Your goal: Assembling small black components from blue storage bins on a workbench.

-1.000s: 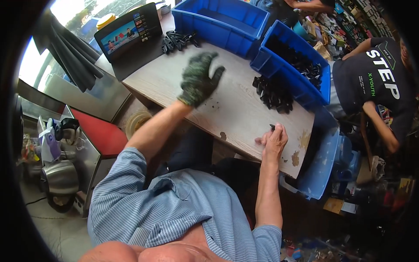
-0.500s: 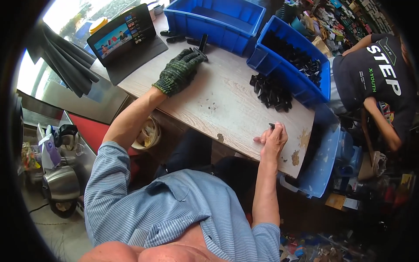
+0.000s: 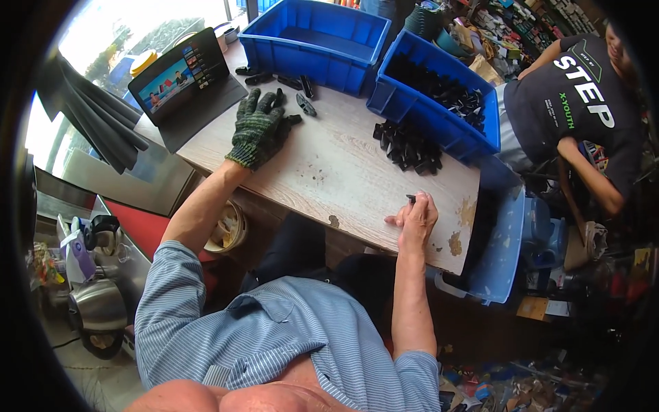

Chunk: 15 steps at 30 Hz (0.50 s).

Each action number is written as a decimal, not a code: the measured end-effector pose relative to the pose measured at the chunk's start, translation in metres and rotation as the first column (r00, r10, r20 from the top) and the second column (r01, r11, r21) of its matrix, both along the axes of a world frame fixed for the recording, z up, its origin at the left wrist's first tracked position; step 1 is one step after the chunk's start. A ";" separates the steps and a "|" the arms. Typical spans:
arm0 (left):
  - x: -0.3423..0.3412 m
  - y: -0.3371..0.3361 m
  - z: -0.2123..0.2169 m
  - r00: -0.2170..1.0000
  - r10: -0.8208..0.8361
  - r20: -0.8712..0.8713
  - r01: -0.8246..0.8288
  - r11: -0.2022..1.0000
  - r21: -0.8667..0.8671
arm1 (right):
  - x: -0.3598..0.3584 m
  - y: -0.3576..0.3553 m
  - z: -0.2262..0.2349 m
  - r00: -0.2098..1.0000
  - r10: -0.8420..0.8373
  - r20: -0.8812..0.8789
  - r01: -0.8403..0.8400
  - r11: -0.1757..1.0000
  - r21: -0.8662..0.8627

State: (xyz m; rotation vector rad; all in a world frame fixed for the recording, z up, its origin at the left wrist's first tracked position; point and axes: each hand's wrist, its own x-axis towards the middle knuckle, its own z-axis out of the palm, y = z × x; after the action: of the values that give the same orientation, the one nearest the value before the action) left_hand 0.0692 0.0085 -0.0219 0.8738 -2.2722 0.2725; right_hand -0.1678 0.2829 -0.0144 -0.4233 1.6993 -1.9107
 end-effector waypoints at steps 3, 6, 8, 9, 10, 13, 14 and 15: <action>0.004 0.011 0.016 0.991 -0.127 0.044 0.128 0.992 -0.022 | 0.000 0.002 -0.002 1.000 -0.026 -0.008 0.026 1.000 -0.004; -0.003 0.028 0.013 0.989 -0.130 -0.068 0.127 0.991 -0.046 | 0.004 -0.003 0.002 0.997 -0.080 -0.011 0.081 0.997 0.010; -0.018 0.051 0.009 0.949 -0.233 -0.212 0.293 0.898 0.327 | 0.006 -0.004 0.004 0.991 -0.136 -0.001 0.136 0.990 0.031; -0.028 0.070 0.009 0.940 -0.234 -0.250 0.338 0.753 0.565 | 0.005 -0.004 0.008 0.987 -0.156 0.041 0.155 0.988 0.026; -0.036 0.089 0.015 0.866 -0.266 -0.424 0.487 0.646 0.588 | 0.005 -0.005 0.012 0.981 -0.173 0.086 0.172 0.985 0.017; -0.064 0.136 0.008 0.695 -0.258 -0.671 0.712 0.372 0.595 | 0.009 -0.012 0.014 0.969 -0.217 0.122 0.217 0.976 0.012; -0.078 0.148 0.011 0.653 -0.284 -0.702 0.755 0.322 0.572 | 0.008 -0.013 0.012 0.966 -0.224 0.130 0.226 0.974 0.000; -0.090 0.159 0.012 0.608 -0.307 -0.732 0.793 0.270 0.546 | 0.007 -0.011 0.011 0.963 -0.229 0.138 0.233 0.972 -0.013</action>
State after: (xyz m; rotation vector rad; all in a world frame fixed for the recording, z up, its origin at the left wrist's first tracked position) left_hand -0.0212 0.1670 -0.0102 0.3264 -1.9318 -1.4224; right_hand -0.1611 0.2722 -0.0036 -0.1037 1.6941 -2.0795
